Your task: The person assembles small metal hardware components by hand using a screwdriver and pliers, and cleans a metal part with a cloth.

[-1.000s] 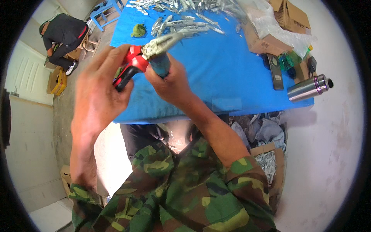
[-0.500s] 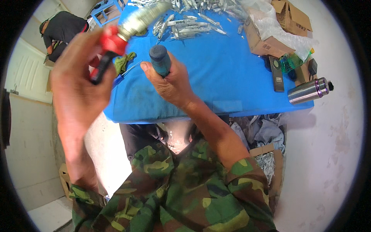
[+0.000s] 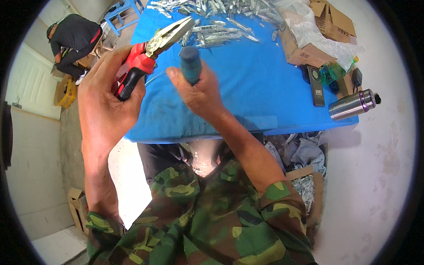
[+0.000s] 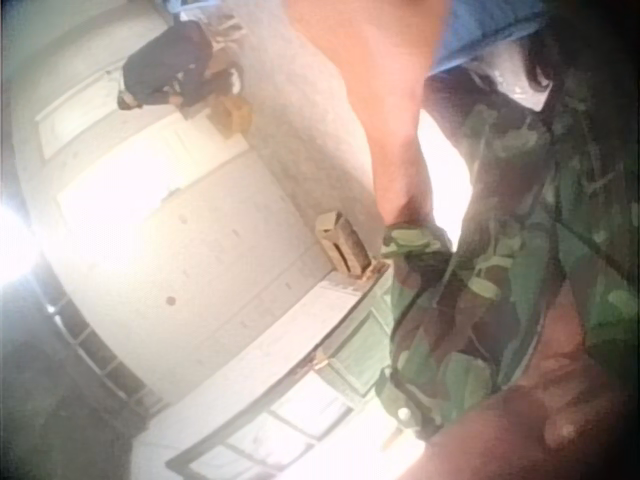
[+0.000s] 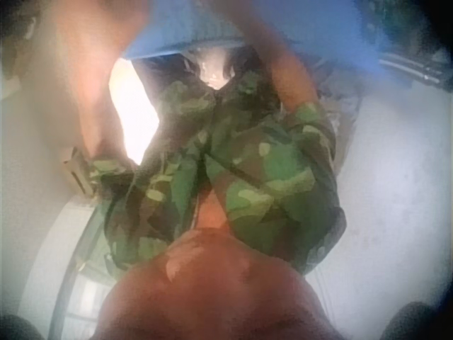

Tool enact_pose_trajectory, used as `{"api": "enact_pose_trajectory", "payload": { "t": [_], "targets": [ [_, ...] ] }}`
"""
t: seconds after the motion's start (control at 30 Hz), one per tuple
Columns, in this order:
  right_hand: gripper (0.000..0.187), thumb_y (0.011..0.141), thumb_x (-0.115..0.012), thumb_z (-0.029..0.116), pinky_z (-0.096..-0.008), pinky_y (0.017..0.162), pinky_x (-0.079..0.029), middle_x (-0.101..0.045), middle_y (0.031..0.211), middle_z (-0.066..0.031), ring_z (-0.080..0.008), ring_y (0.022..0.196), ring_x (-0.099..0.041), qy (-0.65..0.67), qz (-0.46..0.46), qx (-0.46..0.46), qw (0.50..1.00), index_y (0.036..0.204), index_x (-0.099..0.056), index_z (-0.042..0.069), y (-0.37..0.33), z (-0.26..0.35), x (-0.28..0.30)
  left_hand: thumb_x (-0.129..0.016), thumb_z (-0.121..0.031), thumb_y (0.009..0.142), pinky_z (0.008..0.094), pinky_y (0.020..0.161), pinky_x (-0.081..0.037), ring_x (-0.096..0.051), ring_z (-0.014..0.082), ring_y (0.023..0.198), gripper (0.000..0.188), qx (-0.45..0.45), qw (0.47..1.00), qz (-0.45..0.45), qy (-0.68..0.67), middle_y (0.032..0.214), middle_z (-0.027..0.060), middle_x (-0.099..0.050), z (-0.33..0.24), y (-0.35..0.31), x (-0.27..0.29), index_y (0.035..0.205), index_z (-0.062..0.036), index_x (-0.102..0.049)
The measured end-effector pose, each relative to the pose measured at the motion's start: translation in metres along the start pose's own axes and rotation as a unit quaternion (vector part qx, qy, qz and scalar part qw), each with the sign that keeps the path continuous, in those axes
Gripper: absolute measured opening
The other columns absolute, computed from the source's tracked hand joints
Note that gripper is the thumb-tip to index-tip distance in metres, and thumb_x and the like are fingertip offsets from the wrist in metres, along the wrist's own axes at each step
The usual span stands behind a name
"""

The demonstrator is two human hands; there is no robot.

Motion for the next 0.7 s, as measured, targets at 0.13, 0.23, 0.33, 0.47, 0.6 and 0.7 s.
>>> {"api": "enact_pose_trajectory", "payload": {
  "t": [0.13, 0.23, 0.33, 0.47, 0.6, 0.7],
  "targets": [
    [0.019, 0.103, -0.073, 0.015, -0.0261, 0.045, -0.037, -0.058, 0.078, 0.0008, -0.005, 0.056, -0.047, 0.147, -0.066, -0.045, 0.986, 0.1, -0.055, 0.009, 0.01, -0.013, 0.022, -0.074, -0.002, 0.082, 0.0406, 0.077, -0.056, -0.071, 0.0365, 0.087, 0.037, 0.107, 0.992, 0.068, 0.009, 0.101, 0.018, -0.072, 0.03, -0.026, -0.02, 0.119, -0.0049, -0.072],
    [0.02, 0.105, -0.072, 0.016, -0.0259, 0.046, -0.037, -0.056, 0.076, 0.0001, -0.0058, 0.055, -0.047, 0.211, -0.091, -0.058, 0.972, 0.1, -0.054, 0.009, 0.009, -0.014, 0.029, -0.077, -0.006, 0.083, 0.0403, 0.079, -0.056, -0.072, 0.0359, 0.089, 0.037, 0.157, 0.979, 0.124, 0.026, 0.103, 0.0182, -0.073, 0.056, -0.068, -0.052, 0.12, -0.0051, -0.073],
    [0.021, 0.106, -0.071, 0.018, -0.0259, 0.046, -0.036, -0.055, 0.075, -0.0002, -0.0067, 0.055, -0.047, 0.182, -0.079, -0.044, 0.979, 0.098, -0.053, 0.011, 0.004, -0.013, 0.031, -0.079, -0.01, 0.082, 0.0437, 0.08, -0.057, -0.072, 0.038, 0.094, 0.039, 0.207, 0.961, 0.179, 0.033, 0.107, 0.0173, -0.074, 0.068, -0.102, -0.077, 0.121, -0.007, -0.074],
    [0.022, 0.106, -0.071, 0.019, -0.0259, 0.046, -0.036, -0.054, 0.074, -0.0008, -0.0076, 0.054, -0.047, 0.188, -0.079, -0.011, 0.979, 0.097, -0.052, 0.011, -0.002, 0.002, 0.029, -0.08, -0.011, 0.081, 0.0452, 0.078, -0.056, -0.071, 0.0382, 0.093, 0.039, 0.223, 0.953, 0.2, 0.052, 0.103, 0.0162, -0.072, 0.077, -0.128, -0.094, 0.119, -0.0084, -0.074],
    [0.022, 0.107, -0.07, 0.019, -0.0258, 0.046, -0.036, -0.053, 0.074, -0.0009, -0.008, 0.054, -0.046, 0.185, -0.073, -0.005, 0.98, 0.096, -0.052, 0.011, -0.003, 0.002, 0.032, -0.079, -0.012, 0.08, 0.047, 0.076, -0.055, -0.07, 0.0383, 0.091, 0.038, 0.208, 0.951, 0.216, 0.081, 0.1, 0.0147, -0.069, 0.074, -0.134, -0.1, 0.118, -0.0089, -0.074],
    [0.022, 0.107, -0.068, 0.019, -0.0262, 0.047, -0.036, -0.053, 0.075, -0.0008, -0.0082, 0.054, -0.046, 0.174, -0.067, 0.008, 0.982, 0.096, -0.051, 0.011, -0.004, 0.001, 0.033, -0.079, -0.012, 0.08, 0.0474, 0.076, -0.055, -0.069, 0.0384, 0.091, 0.038, 0.213, 0.949, 0.218, 0.079, 0.1, 0.0141, -0.068, 0.075, -0.136, -0.102, 0.118, -0.0089, -0.074]
  ]
}}
Point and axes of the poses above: each hand's wrist, its own y-axis towards the middle knuckle, its own x-axis out of the back of the hand, z = x × y, the point moved 3 cm from there along y, towards the middle knuckle
